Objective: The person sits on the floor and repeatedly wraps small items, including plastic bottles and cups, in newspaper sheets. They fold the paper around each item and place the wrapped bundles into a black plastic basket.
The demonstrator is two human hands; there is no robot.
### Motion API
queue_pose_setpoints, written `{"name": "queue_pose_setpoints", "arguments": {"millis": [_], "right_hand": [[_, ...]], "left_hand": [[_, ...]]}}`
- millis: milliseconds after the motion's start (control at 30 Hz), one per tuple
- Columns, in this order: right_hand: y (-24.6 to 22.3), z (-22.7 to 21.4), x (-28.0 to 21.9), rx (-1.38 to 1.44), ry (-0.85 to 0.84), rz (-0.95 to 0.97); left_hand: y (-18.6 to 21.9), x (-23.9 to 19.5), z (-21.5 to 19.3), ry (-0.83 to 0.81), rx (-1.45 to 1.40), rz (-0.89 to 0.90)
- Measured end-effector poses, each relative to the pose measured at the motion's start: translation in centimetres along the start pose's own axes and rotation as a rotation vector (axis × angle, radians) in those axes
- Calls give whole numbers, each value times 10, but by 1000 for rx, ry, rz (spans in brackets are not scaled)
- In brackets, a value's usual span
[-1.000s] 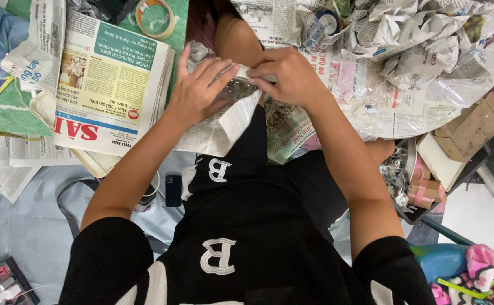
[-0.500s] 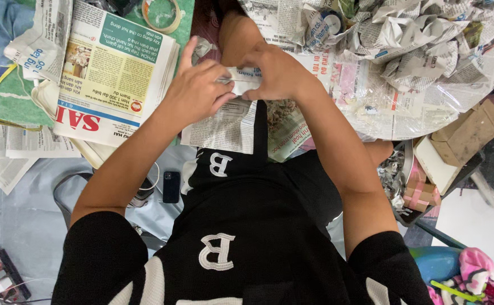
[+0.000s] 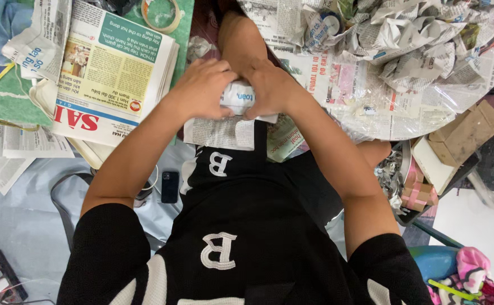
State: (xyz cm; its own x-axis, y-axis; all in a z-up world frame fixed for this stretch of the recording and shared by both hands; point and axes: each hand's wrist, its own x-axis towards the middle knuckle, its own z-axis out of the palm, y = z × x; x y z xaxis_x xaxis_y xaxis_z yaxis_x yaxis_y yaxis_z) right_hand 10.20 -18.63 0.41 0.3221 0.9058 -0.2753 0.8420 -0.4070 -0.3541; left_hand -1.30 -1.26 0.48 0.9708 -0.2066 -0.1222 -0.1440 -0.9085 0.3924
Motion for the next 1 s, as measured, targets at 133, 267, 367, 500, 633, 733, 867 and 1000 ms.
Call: {"name": "queue_pose_setpoints", "arguments": {"millis": [133, 267, 367, 500, 633, 733, 867, 1000], "right_hand": [[-4, 20, -13, -44, 186, -109], [-14, 36, -34, 30, 177, -96], [-19, 45, -52, 26, 304, -213], [-22, 54, -70, 102, 404, -299], [-13, 68, -77, 253, 354, -277], [-4, 94, -70, 363, 511, -383], [0, 142, -60, 460, 578, -470], [18, 169, -60, 389, 512, -498]], "left_hand": [[9, -18, 12, 173, 30, 55], [20, -37, 31, 324, 45, 93], [26, -48, 50, 387, 0, 112], [30, -60, 65, 397, 18, 150], [29, -77, 71, 442, -86, 243], [25, -90, 82, 467, -103, 297], [20, -101, 113, 537, -167, 342], [16, -110, 141, 646, -385, 291]]}}
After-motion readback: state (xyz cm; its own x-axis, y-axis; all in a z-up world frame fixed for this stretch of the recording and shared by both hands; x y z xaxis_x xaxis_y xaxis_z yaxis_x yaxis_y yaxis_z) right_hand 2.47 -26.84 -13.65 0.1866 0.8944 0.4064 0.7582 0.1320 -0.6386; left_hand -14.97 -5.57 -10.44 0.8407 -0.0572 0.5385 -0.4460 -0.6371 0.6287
